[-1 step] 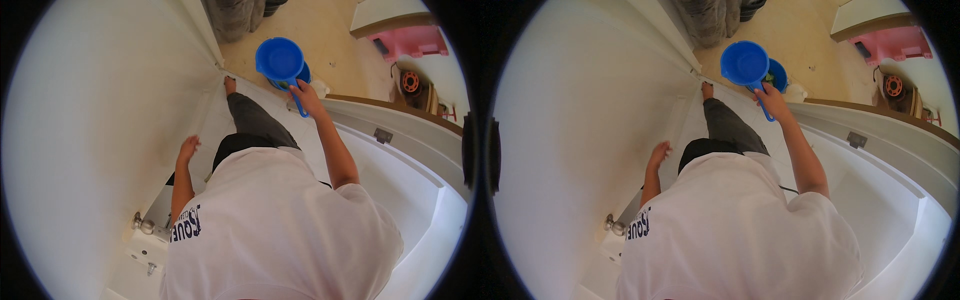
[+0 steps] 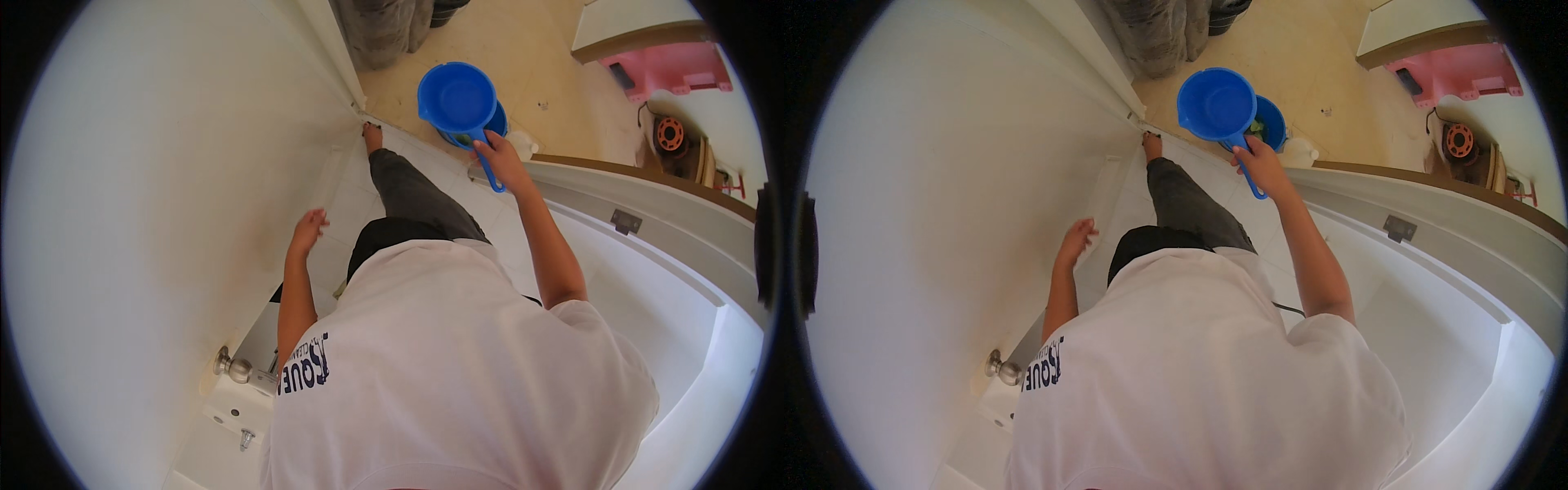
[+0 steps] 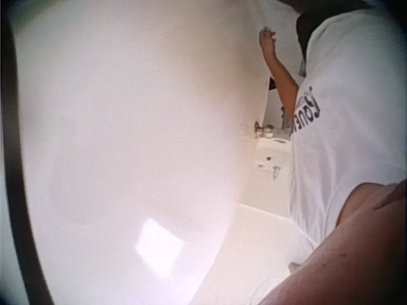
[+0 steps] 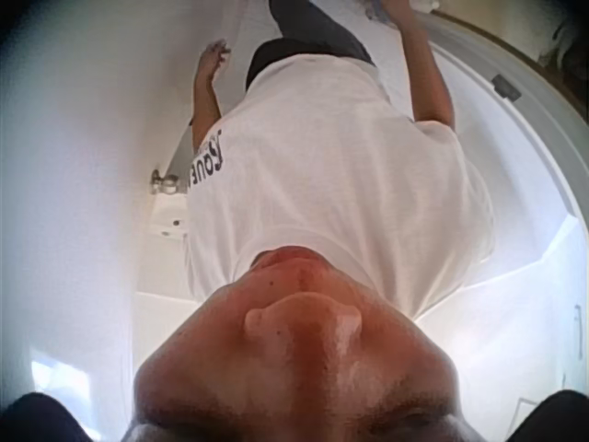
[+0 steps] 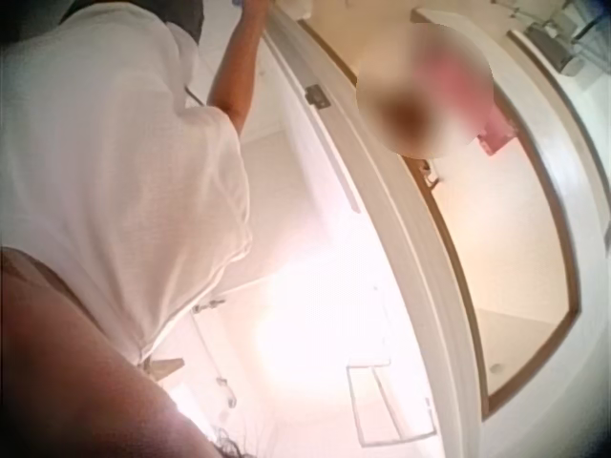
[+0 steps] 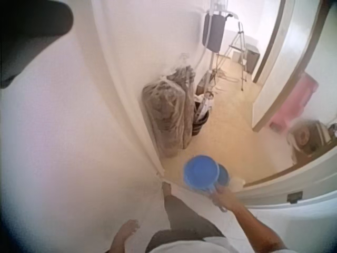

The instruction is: The person mops a tiled bathroom floor using a squeegee and pours water from a dipper to rinse the surface near a floor drain.

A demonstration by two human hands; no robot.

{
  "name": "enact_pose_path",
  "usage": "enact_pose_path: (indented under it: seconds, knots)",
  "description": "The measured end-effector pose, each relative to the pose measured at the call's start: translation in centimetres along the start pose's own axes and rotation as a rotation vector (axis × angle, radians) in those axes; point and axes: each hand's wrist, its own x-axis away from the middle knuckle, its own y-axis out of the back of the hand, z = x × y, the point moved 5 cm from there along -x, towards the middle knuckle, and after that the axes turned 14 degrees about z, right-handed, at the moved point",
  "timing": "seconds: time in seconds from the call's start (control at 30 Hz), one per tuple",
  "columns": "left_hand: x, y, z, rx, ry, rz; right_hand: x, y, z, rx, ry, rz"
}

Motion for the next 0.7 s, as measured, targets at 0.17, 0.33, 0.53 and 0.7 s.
enact_pose_path:
  seconds: [0.17, 0.33, 0.53, 0.7]
  knots:
    - [-0.2, -1.4, 0.4, 0.151, 0.058, 0.072, 0.1, 0.4, 0.7, 0.045, -0.017, -0.004]
    - [8.0, -6.7, 15.3, -0.448, -0.191, 0.092, -2.1, 0.2, 3.3, 0.041, -0.005, 0.037]
    - [15.9, -10.5, 27.1, 0.045, 0.249, 0.157, -6.2, -2.0, 5.9, 0.084, 0.052, 0.139]
    - [12.9, -6.5, 22.8, -0.327, -0.324, 0.029, -4.8, -1.8, 6.1, 0.125, 0.068, 0.126]
